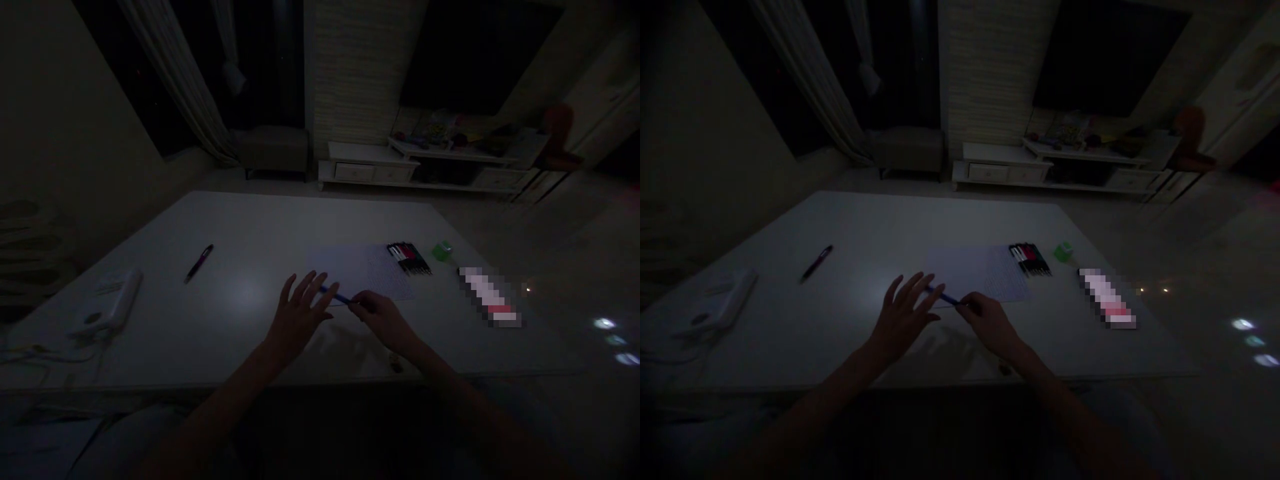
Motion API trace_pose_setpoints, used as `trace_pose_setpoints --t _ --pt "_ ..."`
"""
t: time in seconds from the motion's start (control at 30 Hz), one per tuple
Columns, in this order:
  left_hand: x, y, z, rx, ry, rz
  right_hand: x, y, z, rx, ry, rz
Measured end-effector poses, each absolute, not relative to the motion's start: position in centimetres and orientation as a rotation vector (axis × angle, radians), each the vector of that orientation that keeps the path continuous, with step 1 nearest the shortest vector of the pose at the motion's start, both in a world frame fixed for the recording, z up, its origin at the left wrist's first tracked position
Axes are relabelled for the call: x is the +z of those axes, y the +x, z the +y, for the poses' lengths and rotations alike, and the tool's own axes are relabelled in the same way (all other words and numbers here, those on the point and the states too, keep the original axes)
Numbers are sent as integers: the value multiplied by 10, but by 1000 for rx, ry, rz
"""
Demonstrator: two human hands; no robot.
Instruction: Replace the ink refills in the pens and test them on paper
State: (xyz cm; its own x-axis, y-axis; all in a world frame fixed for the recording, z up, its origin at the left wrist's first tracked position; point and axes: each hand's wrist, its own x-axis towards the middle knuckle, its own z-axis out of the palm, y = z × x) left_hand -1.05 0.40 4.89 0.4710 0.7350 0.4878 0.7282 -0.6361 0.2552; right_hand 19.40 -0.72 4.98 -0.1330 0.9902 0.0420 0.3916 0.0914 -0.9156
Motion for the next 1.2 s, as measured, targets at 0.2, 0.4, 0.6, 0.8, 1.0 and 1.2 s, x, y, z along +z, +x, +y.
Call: trace_pose_setpoints --t 0.2,0.4,0.6,0.8,1.0,1.2 --pt "36 -10 5 625 2977 1216 42 183 -12 1283 -1460 -1413" --pt "40 -8 -1 531 3041 1220 31 169 -15 1596 -1304 -956" --pt "41 -9 -3 563 2707 1278 42 182 -10 1325 -1238 -1480" --pt "41 -11 -2 520 2682 1277 51 195 -6 1126 -1348 -1723" --pt "37 -12 -1 468 2829 1271 40 190 -4 1286 -1314 -1605" --pt "34 -14 -1 439 2869 1265 34 185 -5 1393 -1279 -1538"
